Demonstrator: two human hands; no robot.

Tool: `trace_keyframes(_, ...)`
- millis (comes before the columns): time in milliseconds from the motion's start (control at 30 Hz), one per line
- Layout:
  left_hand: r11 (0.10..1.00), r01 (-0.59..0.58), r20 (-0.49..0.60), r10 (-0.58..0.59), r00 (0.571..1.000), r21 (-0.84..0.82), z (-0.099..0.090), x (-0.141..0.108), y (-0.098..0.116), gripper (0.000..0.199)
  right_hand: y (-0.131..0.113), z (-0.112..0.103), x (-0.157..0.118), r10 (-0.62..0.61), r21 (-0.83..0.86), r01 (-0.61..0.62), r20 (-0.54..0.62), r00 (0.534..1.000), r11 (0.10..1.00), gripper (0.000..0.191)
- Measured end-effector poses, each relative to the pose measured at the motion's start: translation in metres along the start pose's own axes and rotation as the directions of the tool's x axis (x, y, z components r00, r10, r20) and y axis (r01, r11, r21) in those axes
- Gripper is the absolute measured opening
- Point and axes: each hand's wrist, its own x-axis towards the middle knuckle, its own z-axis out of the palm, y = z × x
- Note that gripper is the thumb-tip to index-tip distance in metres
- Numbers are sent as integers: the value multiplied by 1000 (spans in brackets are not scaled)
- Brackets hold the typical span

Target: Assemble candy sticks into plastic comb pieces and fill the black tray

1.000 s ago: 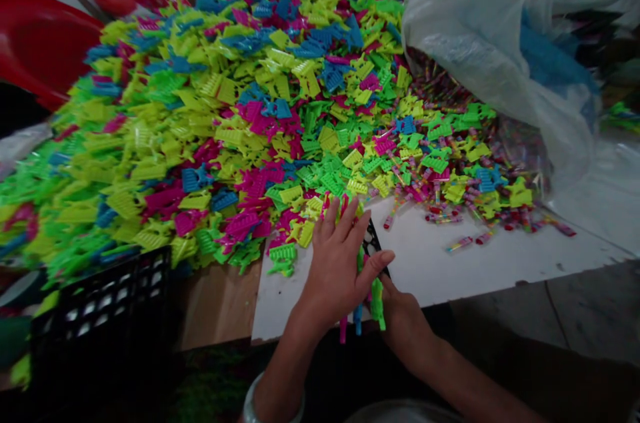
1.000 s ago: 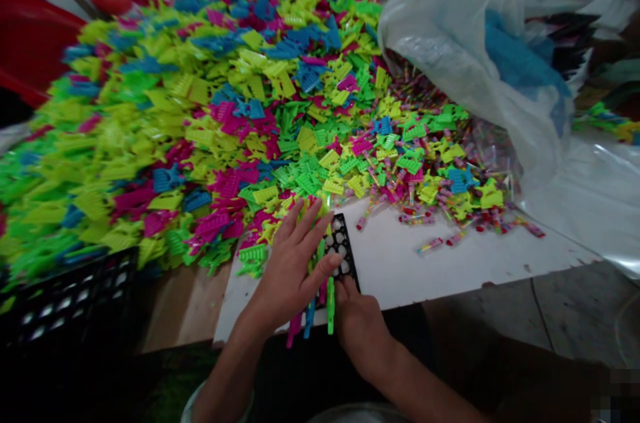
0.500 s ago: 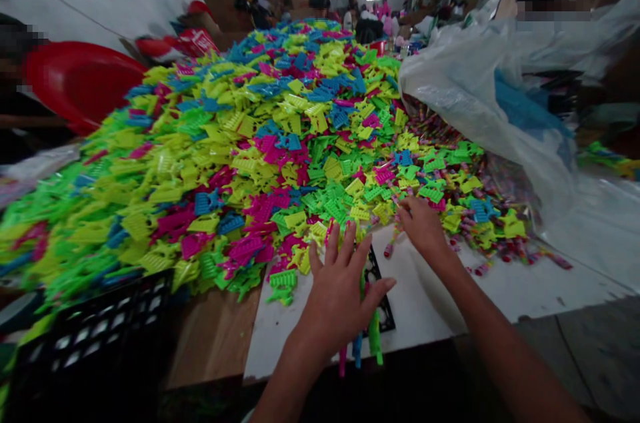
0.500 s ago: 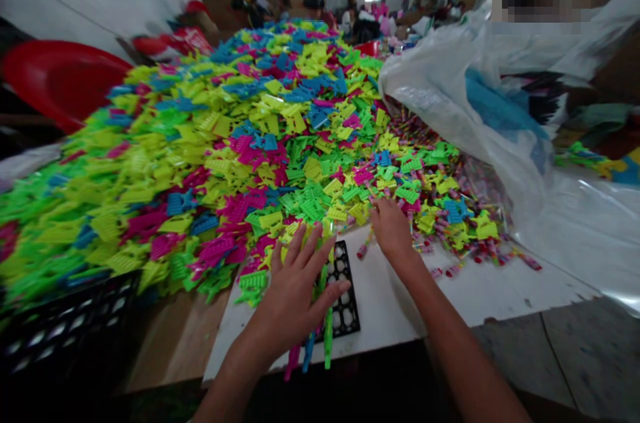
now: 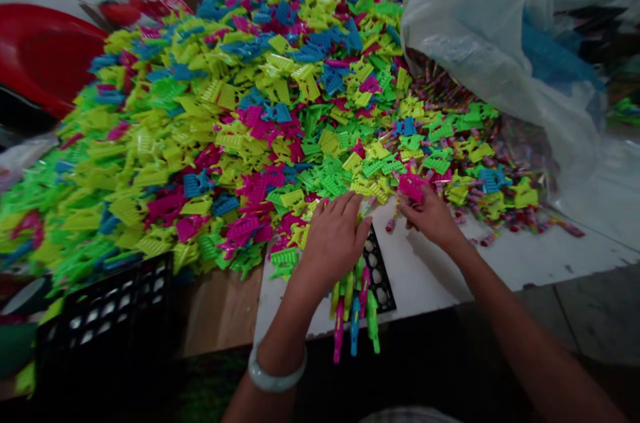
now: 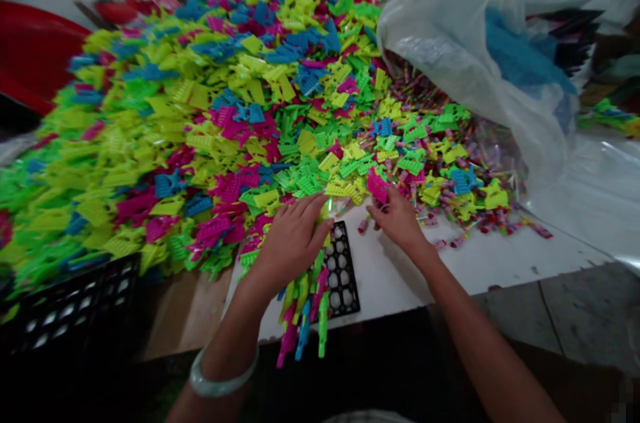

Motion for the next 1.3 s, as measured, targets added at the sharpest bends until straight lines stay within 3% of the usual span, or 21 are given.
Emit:
trace_keyframes(67,1000,-4,4,4,1000,1,-2,-5,2,44,2,11,-23,53,301,-98,155,987,949,30)
trace_keyframes(133,1000,5,10,-6,1000,6,-2,-6,4,43,-1,26,-36,52,500,-181,261,964,847,36)
trace_keyframes(233,1000,20,21,-21,1000,19,-2,-6,6,43,-8,46,-46,19,574,-233,353,936,785,33)
trace_keyframes(333,999,32,24,-33,999,29,-2,-4,8,42,-11,55,-53,24,488,-251,425,905,836,26)
trace_keyframes(400,999,31,20,-32,999,25,-1,-5,8,42,-10,58,-60,38,393,-213,407,913,894,23)
trace_keyframes(533,1000,26,-4,-26,1000,0,-1,-6,6,42,-14,69,-77,-94,174,55,225,970,983,8)
trace_keyframes(667,1000,15,-32,-16,999,-15,-1,-6,5,49,-20,79,-88,-158,-7,163,208,965,987,23)
trace_keyframes(733,1000,18,-37,-18,999,-8,-1,-5,6,50,-21,74,-82,-206,-5,216,271,940,976,26)
trace_keyframes(833,1000,23,-36,-23,999,-4,-2,-5,7,47,-20,50,-51,-273,-59,309,337,901,949,14)
trace_keyframes(867,1000,20,-37,-21,999,-6,-2,-5,7,47,-21,41,-35,-258,-139,310,298,919,941,10)
trace_keyframes(933,1000,17,-41,-18,999,-10,-2,-6,7,47,-25,25,0,-182,-396,198,77,980,897,11)
trace_keyframes(1000,1000,19,-46,-20,999,-14,-1,-6,6,46,-28,16,31,-98,-603,29,-83,992,797,18)
trace_keyframes(1067,1000,19,-51,-20,998,-19,0,-7,6,45,-28,12,49,-32,-699,-64,-124,992,712,21)
trace_keyframes(1167,1000,10,-61,-12,998,-28,-1,-9,5,44,-20,7,45,2,-700,-84,-117,993,709,17)
trace_keyframes(1300,999,-6,-23,5,1000,-48,-3,-12,5,45,2,-4,2,9,-598,-83,-127,992,797,13)
